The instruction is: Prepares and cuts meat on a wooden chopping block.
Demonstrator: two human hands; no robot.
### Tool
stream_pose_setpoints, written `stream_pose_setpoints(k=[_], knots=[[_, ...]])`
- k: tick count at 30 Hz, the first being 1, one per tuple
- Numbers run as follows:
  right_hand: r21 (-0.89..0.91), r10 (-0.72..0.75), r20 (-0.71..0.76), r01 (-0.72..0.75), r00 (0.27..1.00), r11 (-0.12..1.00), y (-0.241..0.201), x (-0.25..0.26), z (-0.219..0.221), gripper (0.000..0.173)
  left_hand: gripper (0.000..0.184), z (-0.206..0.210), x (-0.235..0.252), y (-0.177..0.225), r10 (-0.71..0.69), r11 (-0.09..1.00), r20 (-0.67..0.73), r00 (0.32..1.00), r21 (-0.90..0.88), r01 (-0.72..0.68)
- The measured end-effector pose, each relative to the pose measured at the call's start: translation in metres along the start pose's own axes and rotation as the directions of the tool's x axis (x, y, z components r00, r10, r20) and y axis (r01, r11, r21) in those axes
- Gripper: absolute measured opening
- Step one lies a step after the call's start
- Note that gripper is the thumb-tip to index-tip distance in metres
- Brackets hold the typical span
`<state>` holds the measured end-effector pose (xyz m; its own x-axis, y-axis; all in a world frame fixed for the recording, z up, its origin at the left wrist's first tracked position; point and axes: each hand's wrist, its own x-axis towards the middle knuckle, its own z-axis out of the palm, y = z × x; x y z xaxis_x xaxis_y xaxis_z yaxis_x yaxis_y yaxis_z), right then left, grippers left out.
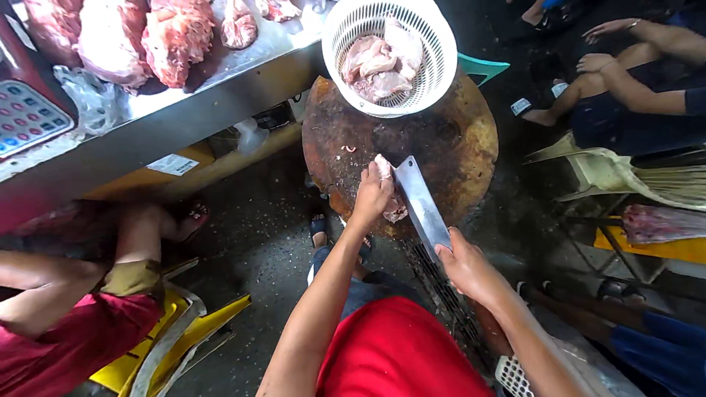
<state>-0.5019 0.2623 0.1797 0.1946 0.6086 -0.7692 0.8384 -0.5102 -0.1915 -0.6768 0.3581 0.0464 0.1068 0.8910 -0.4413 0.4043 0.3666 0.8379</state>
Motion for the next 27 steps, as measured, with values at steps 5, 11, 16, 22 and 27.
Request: stream_pose_setpoints(k=[5, 11, 16, 22, 27], knots=[[0.147, 0.057, 0.094, -0.071, 0.994, 0.987, -0.002, 0.005, -0.003, 0.043, 0.072, 0.002, 0.003, 0.007, -0.021, 0.99, -0.052, 0.998, 0.14, 0.028], [0.155, 0.039, 0.062, -0.049, 0.997, 0.987, -0.008, 0.004, -0.003, 0.041, 0.063, 0.002, 0.007, 0.015, 0.049, 0.95, -0.041, 0.998, 0.309, -0.034], [0.065, 0.031, -0.01, -0.03, 0.999, 0.997, -0.019, 0.015, 0.015, 0.044, 0.067, -0.008, 0.008, 0.015, 0.01, 0.968, 0.033, 0.999, 0.251, -0.018], [0.012, 0.101, 0.025, -0.101, 0.995, 0.995, 0.003, -0.015, 0.03, 0.041, 0.062, -0.016, 0.023, 0.005, -0.002, 0.984, 0.076, 0.997, 0.179, -0.012], [-0.045, 0.085, -0.071, -0.089, 0.994, 0.995, -0.011, -0.026, 0.032, 0.035, 0.063, -0.016, 0.04, 0.005, 0.017, 0.968, 0.139, 0.99, 0.244, -0.051]])
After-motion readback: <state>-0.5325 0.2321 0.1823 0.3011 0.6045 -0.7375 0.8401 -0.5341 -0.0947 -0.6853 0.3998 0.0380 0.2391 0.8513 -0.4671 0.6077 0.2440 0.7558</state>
